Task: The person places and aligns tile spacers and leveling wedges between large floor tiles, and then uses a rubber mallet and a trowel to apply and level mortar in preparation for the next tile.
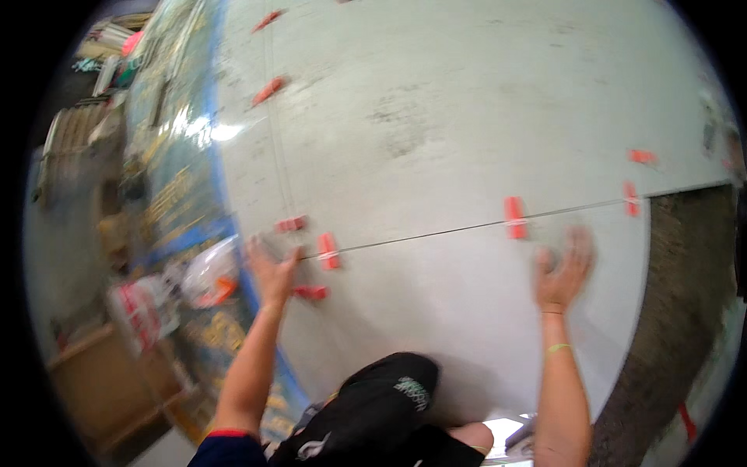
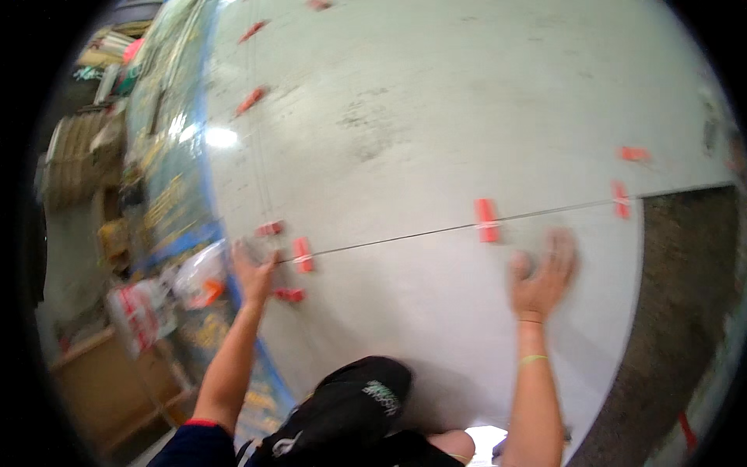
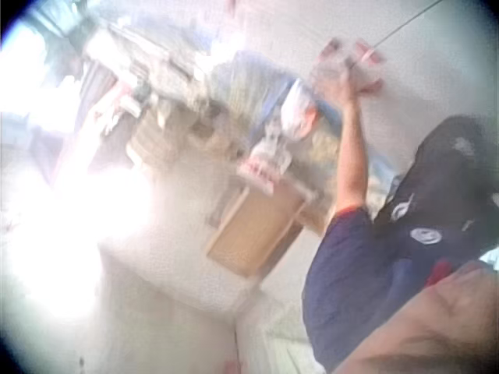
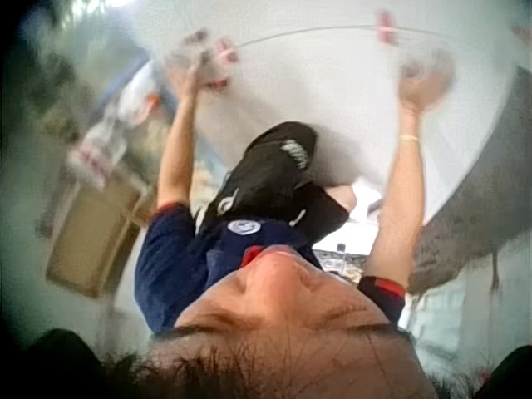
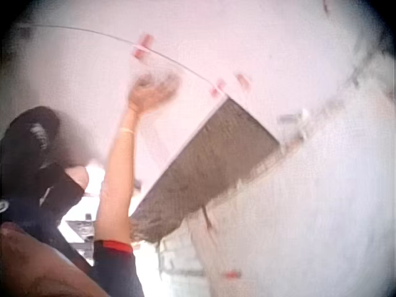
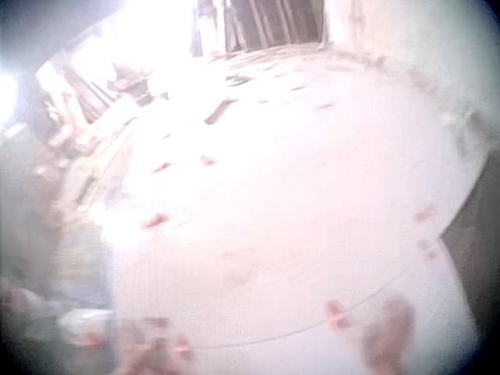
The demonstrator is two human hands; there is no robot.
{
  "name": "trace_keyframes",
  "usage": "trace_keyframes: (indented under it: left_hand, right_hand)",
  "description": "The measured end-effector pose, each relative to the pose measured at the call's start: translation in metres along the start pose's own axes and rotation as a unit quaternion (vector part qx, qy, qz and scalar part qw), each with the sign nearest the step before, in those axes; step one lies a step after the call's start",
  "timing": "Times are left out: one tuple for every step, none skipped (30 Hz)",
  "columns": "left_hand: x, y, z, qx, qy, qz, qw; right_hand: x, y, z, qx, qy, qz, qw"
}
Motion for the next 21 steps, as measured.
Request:
trace_keyframes:
  left_hand:
    - [-0.01,-0.003,0.002,-0.014,-0.055,-0.025,0.998]
    - [-0.023,-0.009,0.006,0.021,-0.085,-0.029,0.996]
    - [-0.039,-0.025,0.013,0.054,-0.121,-0.029,0.991]
    - [-0.057,-0.067,0.017,0.088,-0.144,-0.055,0.984]
    - [-0.055,-0.097,0.022,0.145,-0.148,-0.095,0.974]
    - [-0.046,-0.129,0.031,0.205,-0.15,-0.142,0.957]
    - [-0.038,-0.175,0.038,0.241,-0.107,-0.147,0.953]
    - [-0.033,-0.232,0.038,0.275,-0.064,-0.151,0.947]
    - [-0.023,-0.284,0.034,0.31,-0.022,-0.153,0.938]
    - [-0.008,-0.332,0.027,0.374,0.006,-0.173,0.911]
    - [-0.005,-0.372,0.021,0.435,0.03,-0.172,0.883]
    - [0.004,-0.409,0.016,0.459,0.051,-0.203,0.863]
    - [0.01,-0.442,0.012,0.481,0.073,-0.224,0.844]
    - [0.019,-0.476,0.007,0.5,0.087,-0.213,0.835]
    - [0.026,-0.512,0.003,0.518,0.099,-0.197,0.826]
    - [0.03,-0.538,0.004,0.534,0.108,-0.177,0.82]
    - [0.04,-0.556,0.01,0.547,0.117,-0.138,0.817]
    - [0.054,-0.572,0.015,0.557,0.124,-0.099,0.815]
    - [0.069,-0.589,0.014,0.567,0.137,-0.066,0.809]
    - [0.073,-0.602,0.02,0.553,0.138,-0.065,0.819]
    - [0.075,-0.613,0.029,0.538,0.139,-0.064,0.829]
  right_hand:
    - [-0.002,0.01,0.002,0.002,0.003,0.005,1.0]
    - [-0.002,0.014,0.003,0.021,0.015,0.02,0.999]
    - [0.0,0.015,0.003,0.018,0.02,0.024,0.999]
    - [-0.003,0.016,0.004,0.037,0.029,0.019,0.999]
    - [-0.003,0.018,0.005,0.057,0.039,0.023,0.997]
    - [-0.005,0.014,0.005,0.064,0.037,0.024,0.997]
    - [-0.006,0.008,0.006,0.072,0.036,0.027,0.996]
    - [-0.007,0.002,0.007,0.077,0.036,0.029,0.996]
    - [-0.008,-0.003,0.007,0.084,0.04,0.029,0.995]
    - [-0.01,-0.006,0.006,0.089,0.04,0.024,0.995]
    - [-0.008,-0.001,0.007,0.094,0.045,0.038,0.994]
    - [-0.011,-0.002,0.008,0.097,0.049,0.031,0.994]
    - [-0.011,0.001,0.009,0.099,0.058,0.033,0.993]
    - [-0.013,-0.001,0.008,0.102,0.067,0.03,0.992]
    - [-0.015,-0.006,0.007,0.111,0.073,0.036,0.99]
    - [-0.017,-0.008,0.007,0.118,0.079,0.047,0.989]
    - [-0.015,-0.006,0.007,0.121,0.088,0.065,0.987]
    - [-0.012,-0.003,0.008,0.123,0.09,0.075,0.985]
    - [-0.011,-0.007,0.005,0.129,0.094,0.078,0.984]
    - [-0.011,-0.011,0.006,0.134,0.096,0.082,0.983]
    - [-0.016,-0.012,0.006,0.137,0.085,0.086,0.983]
Point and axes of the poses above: each hand's wrist, its own z-axis towards the middle knuckle, its own x-axis out of the palm, y = z × x, the point moved 10 cm from there along z, towards the middle knuckle, and after that the axes turned 15 degrees about x, right-handed, at the moved point
